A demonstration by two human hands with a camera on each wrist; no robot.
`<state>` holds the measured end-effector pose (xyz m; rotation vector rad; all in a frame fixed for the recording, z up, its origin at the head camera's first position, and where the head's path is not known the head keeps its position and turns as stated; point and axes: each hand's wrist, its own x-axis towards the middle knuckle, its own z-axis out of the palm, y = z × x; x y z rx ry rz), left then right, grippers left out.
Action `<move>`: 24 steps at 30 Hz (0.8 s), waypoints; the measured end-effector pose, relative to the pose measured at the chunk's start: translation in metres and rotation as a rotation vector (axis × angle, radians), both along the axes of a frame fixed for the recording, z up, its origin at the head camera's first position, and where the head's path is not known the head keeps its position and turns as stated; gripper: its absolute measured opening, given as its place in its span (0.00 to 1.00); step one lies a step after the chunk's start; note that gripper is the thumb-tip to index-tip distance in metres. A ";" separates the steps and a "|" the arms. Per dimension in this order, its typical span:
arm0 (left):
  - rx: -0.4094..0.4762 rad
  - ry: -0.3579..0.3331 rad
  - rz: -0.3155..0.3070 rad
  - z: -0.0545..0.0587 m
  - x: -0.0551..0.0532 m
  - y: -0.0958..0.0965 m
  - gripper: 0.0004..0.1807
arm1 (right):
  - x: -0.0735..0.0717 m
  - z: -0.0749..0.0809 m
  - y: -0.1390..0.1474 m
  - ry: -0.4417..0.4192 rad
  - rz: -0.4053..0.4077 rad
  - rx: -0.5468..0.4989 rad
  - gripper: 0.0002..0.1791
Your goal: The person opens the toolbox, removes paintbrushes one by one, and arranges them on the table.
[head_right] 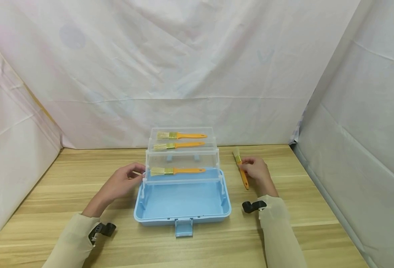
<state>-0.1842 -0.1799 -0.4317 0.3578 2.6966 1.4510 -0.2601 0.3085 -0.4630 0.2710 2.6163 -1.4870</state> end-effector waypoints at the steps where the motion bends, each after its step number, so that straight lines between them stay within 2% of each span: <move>1: -0.002 0.000 0.001 0.000 0.000 0.000 0.12 | 0.000 0.000 -0.001 0.001 -0.002 0.004 0.23; 11: -0.005 0.001 0.000 0.001 0.000 0.000 0.12 | 0.003 0.004 -0.005 0.021 0.000 0.035 0.20; 24: 0.001 -0.002 0.003 0.001 0.000 0.000 0.12 | 0.003 0.003 -0.008 0.005 -0.020 0.069 0.19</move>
